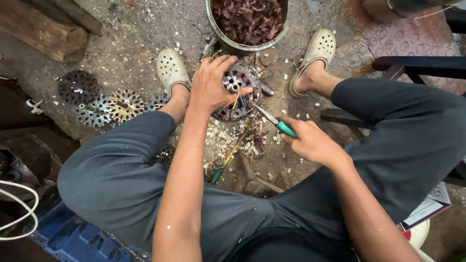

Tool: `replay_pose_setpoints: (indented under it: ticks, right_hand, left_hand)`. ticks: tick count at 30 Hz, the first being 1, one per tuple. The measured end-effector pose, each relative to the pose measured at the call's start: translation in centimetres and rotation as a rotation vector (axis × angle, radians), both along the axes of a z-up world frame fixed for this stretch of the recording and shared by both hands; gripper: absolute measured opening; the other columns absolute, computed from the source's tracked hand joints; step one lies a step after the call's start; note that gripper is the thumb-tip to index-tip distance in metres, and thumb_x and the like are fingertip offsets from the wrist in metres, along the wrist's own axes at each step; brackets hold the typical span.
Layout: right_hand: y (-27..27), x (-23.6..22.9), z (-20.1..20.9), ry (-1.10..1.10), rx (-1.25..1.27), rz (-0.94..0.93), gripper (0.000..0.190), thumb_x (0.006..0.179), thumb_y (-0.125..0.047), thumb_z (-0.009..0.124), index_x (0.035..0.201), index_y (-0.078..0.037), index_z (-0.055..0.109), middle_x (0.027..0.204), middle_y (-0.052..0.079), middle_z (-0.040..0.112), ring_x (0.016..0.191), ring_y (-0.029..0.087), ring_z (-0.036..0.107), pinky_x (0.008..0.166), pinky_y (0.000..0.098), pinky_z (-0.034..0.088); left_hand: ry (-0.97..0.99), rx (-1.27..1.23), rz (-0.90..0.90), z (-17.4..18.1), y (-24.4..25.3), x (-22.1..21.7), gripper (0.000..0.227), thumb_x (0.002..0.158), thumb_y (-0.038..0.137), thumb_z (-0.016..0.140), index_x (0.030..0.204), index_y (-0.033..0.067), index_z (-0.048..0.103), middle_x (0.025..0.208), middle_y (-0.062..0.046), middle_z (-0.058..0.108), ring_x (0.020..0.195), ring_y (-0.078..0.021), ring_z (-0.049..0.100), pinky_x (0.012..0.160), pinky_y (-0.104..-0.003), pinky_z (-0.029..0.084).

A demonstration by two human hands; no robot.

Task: The person sits on the floor and uses pliers to pull copper wire coils out of a motor stator. The removed copper wire is placed into a nearby metal bucket.

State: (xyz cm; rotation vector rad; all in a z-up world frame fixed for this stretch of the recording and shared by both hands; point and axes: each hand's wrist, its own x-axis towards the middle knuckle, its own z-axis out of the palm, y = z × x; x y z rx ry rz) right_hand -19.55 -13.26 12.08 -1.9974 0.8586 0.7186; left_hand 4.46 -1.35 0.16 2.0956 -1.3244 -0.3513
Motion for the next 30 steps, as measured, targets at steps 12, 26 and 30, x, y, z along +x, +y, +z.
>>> replay_pose_setpoints:
  ticks: [12, 26, 30]
  right_hand:
    - [1.0, -0.9, -4.8, -0.329, -0.13, -0.005, 0.041, 0.09, -0.012, 0.061, 0.13, -0.002, 0.061, 0.092, 0.029, 0.068, 0.087, 0.046, 0.067, 0.077, 0.0524, 0.051]
    - [3.3, -0.9, -14.7, -0.594, -0.261, -0.14, 0.025, 0.09, -0.014, 0.066, 0.109, 0.001, 0.06, 0.099, 0.027, 0.065, 0.095, 0.048, 0.061, 0.081, 0.0511, 0.049]
    - [3.6, 0.4, -16.3, -0.455, -0.138, -0.257, 0.031, 0.092, -0.023, 0.066, 0.118, -0.005, 0.063, 0.092, 0.02, 0.065, 0.087, 0.037, 0.065, 0.082, 0.0458, 0.052]
  left_hand:
    - [-0.032, -0.001, -0.001, -0.4, 0.0, 0.1, 0.09, 0.067, 0.07, 0.089, 0.131, 0.0096, 0.069, 0.132, -0.012, 0.067, 0.118, -0.0352, 0.06, 0.101, -0.047, 0.049]
    - [-0.037, -0.033, 0.007, -0.1, -0.1, -0.1, 0.089, 0.068, 0.069, 0.089, 0.129, 0.008, 0.069, 0.132, -0.012, 0.067, 0.117, -0.0352, 0.06, 0.1, -0.047, 0.049]
    - [-0.023, -0.025, 0.008, 0.3, -0.5, 0.4, 0.088, 0.066, 0.069, 0.087, 0.127, 0.0083, 0.069, 0.13, -0.01, 0.068, 0.12, -0.0333, 0.06, 0.103, -0.047, 0.049]
